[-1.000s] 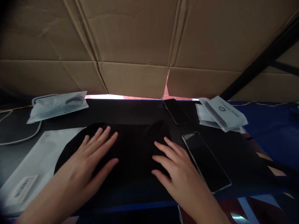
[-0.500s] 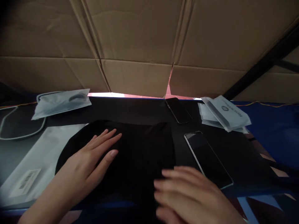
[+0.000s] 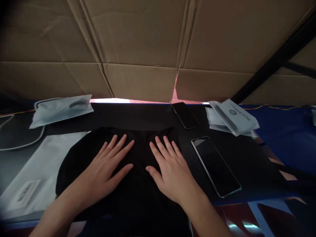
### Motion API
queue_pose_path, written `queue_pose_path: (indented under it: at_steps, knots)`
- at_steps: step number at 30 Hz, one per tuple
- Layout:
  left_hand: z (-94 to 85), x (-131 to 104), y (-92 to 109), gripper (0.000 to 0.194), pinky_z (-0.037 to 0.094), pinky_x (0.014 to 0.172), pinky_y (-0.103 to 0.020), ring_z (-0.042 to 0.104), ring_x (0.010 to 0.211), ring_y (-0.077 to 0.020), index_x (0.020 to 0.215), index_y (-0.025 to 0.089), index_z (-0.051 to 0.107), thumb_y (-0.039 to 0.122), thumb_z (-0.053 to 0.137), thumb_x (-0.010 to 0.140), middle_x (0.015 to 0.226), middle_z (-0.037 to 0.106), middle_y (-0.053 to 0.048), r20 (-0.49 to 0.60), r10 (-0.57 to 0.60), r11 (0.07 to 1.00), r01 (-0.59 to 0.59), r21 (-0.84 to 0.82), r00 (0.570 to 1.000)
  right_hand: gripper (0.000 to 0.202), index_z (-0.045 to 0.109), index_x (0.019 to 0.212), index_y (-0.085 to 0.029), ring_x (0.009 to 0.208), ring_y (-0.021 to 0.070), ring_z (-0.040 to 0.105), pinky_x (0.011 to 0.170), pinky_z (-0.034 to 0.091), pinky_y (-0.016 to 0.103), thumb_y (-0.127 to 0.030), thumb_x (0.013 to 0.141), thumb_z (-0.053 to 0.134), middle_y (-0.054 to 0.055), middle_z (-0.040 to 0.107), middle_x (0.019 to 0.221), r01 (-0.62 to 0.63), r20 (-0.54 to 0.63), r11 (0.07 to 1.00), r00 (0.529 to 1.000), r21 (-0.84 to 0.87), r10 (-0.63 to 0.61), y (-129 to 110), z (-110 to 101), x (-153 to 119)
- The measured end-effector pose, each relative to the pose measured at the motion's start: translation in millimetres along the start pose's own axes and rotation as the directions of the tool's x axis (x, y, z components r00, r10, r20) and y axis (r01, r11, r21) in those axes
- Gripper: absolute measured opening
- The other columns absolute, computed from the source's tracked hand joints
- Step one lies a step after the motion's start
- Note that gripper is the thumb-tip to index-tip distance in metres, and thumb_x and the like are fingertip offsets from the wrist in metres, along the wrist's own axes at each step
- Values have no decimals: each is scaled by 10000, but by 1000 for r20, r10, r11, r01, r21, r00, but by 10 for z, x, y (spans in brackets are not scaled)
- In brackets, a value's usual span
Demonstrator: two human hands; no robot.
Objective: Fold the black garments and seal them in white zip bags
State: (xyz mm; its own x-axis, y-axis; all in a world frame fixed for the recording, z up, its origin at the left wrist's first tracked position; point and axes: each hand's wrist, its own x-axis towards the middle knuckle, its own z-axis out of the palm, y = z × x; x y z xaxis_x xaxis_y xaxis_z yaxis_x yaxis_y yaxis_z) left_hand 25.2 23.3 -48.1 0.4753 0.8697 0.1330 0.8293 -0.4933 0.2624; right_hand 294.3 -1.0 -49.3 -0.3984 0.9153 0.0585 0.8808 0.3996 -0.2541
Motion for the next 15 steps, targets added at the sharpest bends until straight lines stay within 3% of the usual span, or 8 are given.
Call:
queue_pose_path:
  at_steps: [3,6,11,15]
  knots:
    - [148,-65,-15,657,360,1271,-750,231,1685,-418,1747,294,337,552,402,1146,1822,299,-101,-99,45,993,-34,115,994,689,315,1749,-232,1712,316,168,1380,232,619,-568,1155,409,32,205,1831,-9,8,1000,1000,-3,9,-15,8,7]
    - [168,-95,6,687,378,1249,-773,229,1682,-439,1755,291,313,593,390,1143,1817,313,-110,-96,45,988,-30,152,994,698,284,1757,-244,1715,319,139,1381,213,632,-586,1155,382,20,175,1835,-41,47,999,998,9,41,-8,-12,23]
    - [-32,3,120,767,403,1195,-819,228,1662,-508,1736,204,364,666,381,1124,1804,308,-187,-46,43,986,-35,165,998,654,311,1746,-260,1712,311,135,1372,236,637,-552,1164,364,17,188,1828,-50,146,997,988,58,41,45,-194,107]
    - [-124,241,277,692,343,1269,-763,201,1681,-474,1718,172,401,561,419,1147,1811,297,-180,-5,27,991,-26,129,1000,620,350,1734,-203,1720,321,95,1382,176,642,-467,1172,342,35,193,1832,-11,41,1000,999,-26,12,24,-208,225]
